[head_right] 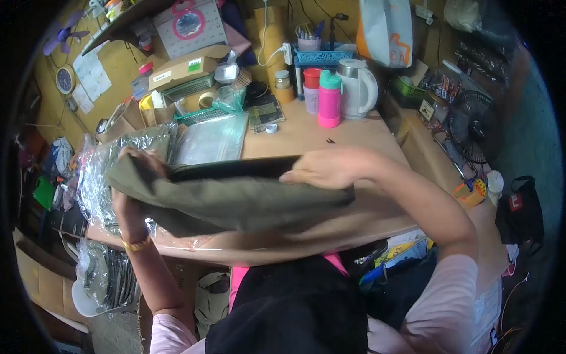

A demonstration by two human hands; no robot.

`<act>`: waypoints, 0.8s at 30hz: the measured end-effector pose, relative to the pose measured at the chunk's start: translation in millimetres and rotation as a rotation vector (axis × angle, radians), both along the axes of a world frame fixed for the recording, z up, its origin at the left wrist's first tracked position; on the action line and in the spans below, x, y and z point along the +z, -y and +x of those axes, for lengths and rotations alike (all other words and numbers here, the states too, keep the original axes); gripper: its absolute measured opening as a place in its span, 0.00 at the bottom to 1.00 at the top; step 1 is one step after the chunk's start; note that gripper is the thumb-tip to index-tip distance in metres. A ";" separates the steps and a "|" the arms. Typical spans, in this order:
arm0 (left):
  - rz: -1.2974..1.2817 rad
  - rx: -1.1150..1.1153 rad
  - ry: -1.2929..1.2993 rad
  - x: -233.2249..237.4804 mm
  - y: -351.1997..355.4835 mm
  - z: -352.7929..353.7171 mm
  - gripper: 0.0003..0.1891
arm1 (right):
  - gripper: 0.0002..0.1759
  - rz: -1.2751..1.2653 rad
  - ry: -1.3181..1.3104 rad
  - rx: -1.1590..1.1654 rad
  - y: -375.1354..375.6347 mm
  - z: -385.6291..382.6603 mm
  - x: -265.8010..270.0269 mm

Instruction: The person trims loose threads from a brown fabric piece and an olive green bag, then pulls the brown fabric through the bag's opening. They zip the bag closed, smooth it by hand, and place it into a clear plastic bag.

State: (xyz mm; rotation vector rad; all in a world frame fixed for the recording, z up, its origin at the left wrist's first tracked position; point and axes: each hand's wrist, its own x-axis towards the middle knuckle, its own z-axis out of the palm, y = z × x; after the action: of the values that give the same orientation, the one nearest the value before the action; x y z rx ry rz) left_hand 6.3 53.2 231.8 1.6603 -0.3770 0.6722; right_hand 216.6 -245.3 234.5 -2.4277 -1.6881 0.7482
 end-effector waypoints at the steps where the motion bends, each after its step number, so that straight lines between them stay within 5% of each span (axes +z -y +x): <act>1: -0.183 -0.124 0.090 -15.8 -23.4 3.4 0.21 | 0.28 0.088 -0.148 0.128 18.0 6.2 3.7; 2: -0.328 0.051 0.009 -25.5 -31.4 2.7 0.24 | 0.31 0.178 -0.300 0.254 31.5 9.5 7.8; 5: -0.331 0.034 -0.287 -28.1 -43.7 15.4 0.22 | 0.25 0.046 -0.639 0.472 49.0 14.8 15.3; 6: -0.069 0.054 -0.444 -22.3 -45.3 20.8 0.21 | 0.25 0.048 -0.644 0.466 51.0 12.8 21.1; 7: 0.453 -0.003 -0.508 -13.3 -60.8 29.2 0.18 | 0.21 0.042 -0.260 0.363 49.4 8.1 31.9; 9: 0.979 0.427 -0.193 11.4 -27.7 19.1 0.17 | 0.14 0.016 0.450 0.053 40.2 0.0 54.7; 10: 0.872 0.594 0.035 25.1 -13.5 16.4 0.16 | 0.14 0.391 0.784 -0.104 39.8 3.7 55.1; 11: 0.753 0.753 0.261 37.2 -3.5 13.9 0.15 | 0.18 0.923 1.079 0.016 33.6 6.1 72.2; 13: 0.921 0.720 0.201 51.1 9.2 -1.7 0.14 | 0.09 0.494 1.300 -0.344 43.6 1.4 82.2; 14: 1.088 0.693 0.147 53.1 13.8 -7.9 0.13 | 0.10 0.138 0.731 -0.289 32.5 -18.2 85.1; 15: 1.147 0.436 -0.384 56.6 14.0 -4.7 0.11 | 0.19 -0.355 0.424 0.039 25.7 -20.5 86.9; 16: 1.014 0.160 -0.485 49.3 -5.9 0.9 0.10 | 0.33 -0.629 0.111 0.260 22.8 -16.4 77.8; 17: 0.874 -0.103 -0.563 37.5 -33.8 10.9 0.10 | 0.39 -0.556 -0.347 0.264 28.9 -0.8 58.4; 19: 0.840 0.178 -0.460 15.7 -56.0 25.8 0.12 | 0.33 -0.211 -0.210 -0.001 37.3 0.3 57.6; 21: 0.601 0.352 -0.254 9.9 -64.7 53.5 0.17 | 0.31 0.272 -0.568 -0.149 39.3 18.8 27.8; 23: 0.833 0.874 0.270 18.2 -47.7 68.7 0.18 | 0.30 0.601 -1.091 -0.011 9.6 21.4 20.8; 24: 0.710 0.842 0.238 31.0 -39.3 64.4 0.20 | 0.30 0.605 -1.085 -0.004 0.6 20.1 26.0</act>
State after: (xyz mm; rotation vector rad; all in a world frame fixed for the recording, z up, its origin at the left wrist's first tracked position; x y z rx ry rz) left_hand 70.6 92.5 262.8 2.4444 -0.0511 1.4905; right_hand 236.8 -245.8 260.5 -1.2105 -1.1728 1.0599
